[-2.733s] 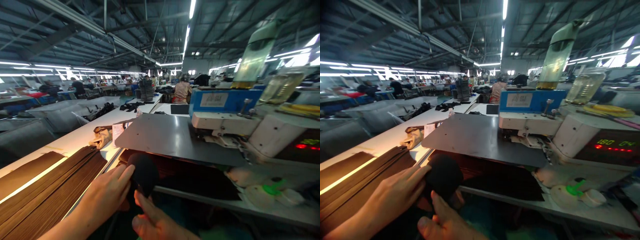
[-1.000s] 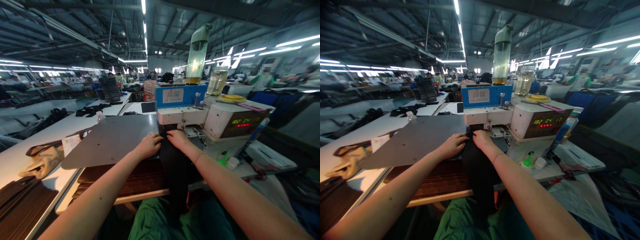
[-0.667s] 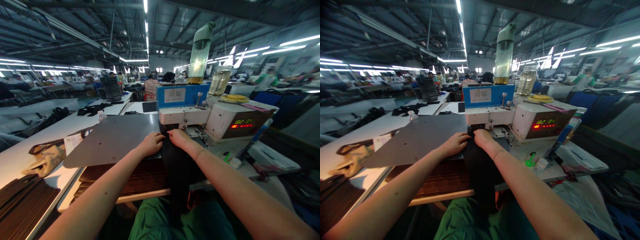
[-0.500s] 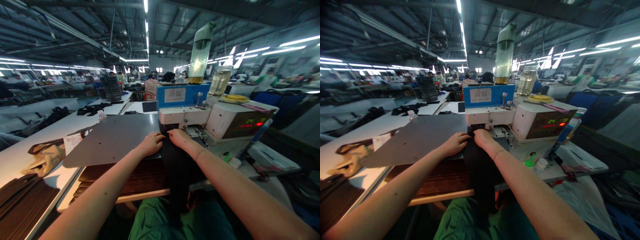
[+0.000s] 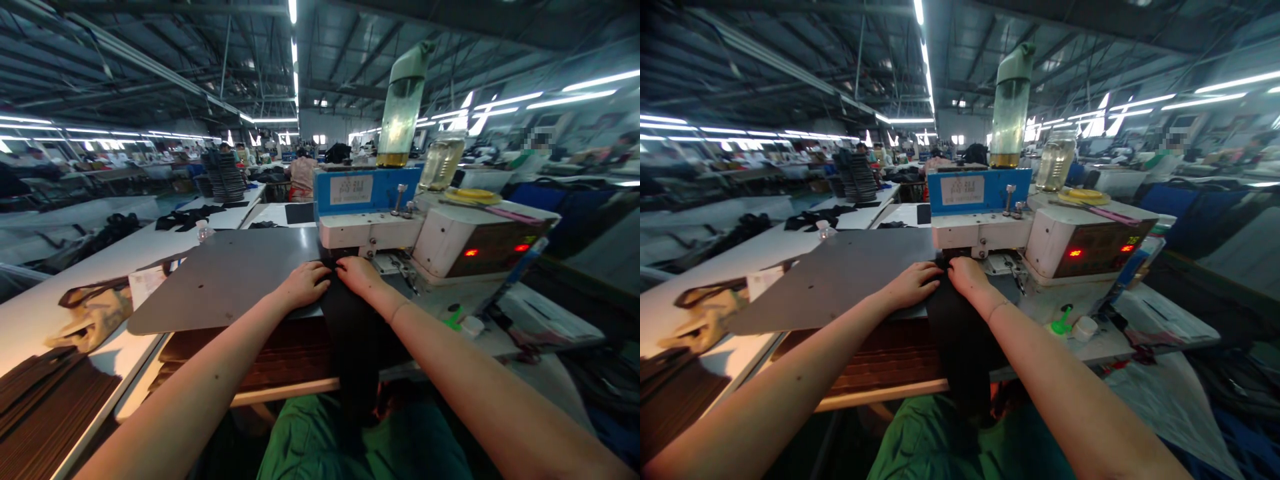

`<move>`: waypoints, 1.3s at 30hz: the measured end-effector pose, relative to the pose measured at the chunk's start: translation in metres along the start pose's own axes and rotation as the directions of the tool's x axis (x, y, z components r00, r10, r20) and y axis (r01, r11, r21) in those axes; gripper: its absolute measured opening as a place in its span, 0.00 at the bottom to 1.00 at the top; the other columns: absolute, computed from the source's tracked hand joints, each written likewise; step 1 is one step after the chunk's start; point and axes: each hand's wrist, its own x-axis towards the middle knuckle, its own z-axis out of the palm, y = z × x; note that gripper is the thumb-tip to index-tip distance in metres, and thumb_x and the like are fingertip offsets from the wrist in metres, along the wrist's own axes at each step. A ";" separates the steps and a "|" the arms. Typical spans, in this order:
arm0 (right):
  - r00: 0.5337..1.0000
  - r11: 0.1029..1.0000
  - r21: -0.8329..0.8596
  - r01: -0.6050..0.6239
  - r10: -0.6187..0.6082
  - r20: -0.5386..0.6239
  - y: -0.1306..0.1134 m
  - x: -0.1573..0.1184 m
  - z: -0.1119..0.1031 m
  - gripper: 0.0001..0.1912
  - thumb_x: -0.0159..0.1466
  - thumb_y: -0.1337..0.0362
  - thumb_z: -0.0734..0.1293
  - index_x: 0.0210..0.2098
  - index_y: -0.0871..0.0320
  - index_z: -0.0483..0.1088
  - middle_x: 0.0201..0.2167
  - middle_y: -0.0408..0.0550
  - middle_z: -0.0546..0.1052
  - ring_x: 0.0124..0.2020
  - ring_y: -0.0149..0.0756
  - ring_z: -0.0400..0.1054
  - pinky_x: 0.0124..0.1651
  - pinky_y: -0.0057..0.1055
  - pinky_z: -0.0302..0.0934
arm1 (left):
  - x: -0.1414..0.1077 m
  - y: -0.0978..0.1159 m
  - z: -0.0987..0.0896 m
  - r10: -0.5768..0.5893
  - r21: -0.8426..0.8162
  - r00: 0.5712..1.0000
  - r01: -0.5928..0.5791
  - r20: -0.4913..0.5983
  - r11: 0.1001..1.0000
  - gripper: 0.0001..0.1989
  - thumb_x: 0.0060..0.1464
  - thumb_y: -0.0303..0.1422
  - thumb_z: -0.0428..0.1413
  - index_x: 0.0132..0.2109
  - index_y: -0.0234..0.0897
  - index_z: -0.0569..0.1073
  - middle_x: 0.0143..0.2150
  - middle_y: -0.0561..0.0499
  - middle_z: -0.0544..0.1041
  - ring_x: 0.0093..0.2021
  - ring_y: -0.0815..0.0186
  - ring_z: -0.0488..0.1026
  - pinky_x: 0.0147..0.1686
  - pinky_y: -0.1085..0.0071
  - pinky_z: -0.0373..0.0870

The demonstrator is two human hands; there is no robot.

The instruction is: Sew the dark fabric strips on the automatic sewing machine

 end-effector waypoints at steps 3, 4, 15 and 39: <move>1.000 1.000 0.009 -0.012 0.012 0.005 -0.001 0.000 0.001 0.17 0.62 0.65 0.56 0.44 0.62 0.71 0.43 0.54 0.75 0.44 0.40 0.69 0.45 0.31 0.60 | 0.001 -0.001 0.000 0.006 0.001 1.000 -0.006 0.002 1.000 0.19 0.57 0.36 0.46 0.53 0.35 0.67 0.54 0.44 0.66 0.55 0.61 0.61 0.57 0.65 0.56; 1.000 1.000 0.009 -0.013 0.013 0.005 -0.001 0.000 0.001 0.17 0.62 0.65 0.56 0.44 0.61 0.71 0.43 0.54 0.75 0.44 0.40 0.69 0.45 0.31 0.59 | 0.001 -0.001 0.000 0.008 0.002 1.000 -0.008 0.004 1.000 0.19 0.57 0.37 0.46 0.52 0.35 0.68 0.54 0.44 0.66 0.55 0.61 0.61 0.57 0.64 0.56; 0.999 0.999 -0.044 -0.025 0.023 -0.039 0.000 0.001 0.007 0.16 0.62 0.66 0.56 0.43 0.61 0.71 0.43 0.54 0.75 0.42 0.39 0.69 0.44 0.29 0.59 | 0.005 -0.008 0.001 0.026 -0.012 1.000 -0.026 0.007 1.000 0.18 0.57 0.37 0.47 0.52 0.35 0.68 0.54 0.45 0.67 0.55 0.61 0.62 0.57 0.65 0.56; 0.997 0.997 -0.079 -0.022 0.017 -0.070 -0.002 -0.002 0.008 0.15 0.62 0.66 0.56 0.42 0.61 0.72 0.40 0.54 0.75 0.39 0.39 0.69 0.41 0.30 0.60 | 0.002 -0.007 0.002 0.053 -0.011 0.998 -0.053 -0.030 0.999 0.17 0.57 0.35 0.48 0.51 0.33 0.69 0.53 0.43 0.67 0.55 0.61 0.62 0.57 0.65 0.56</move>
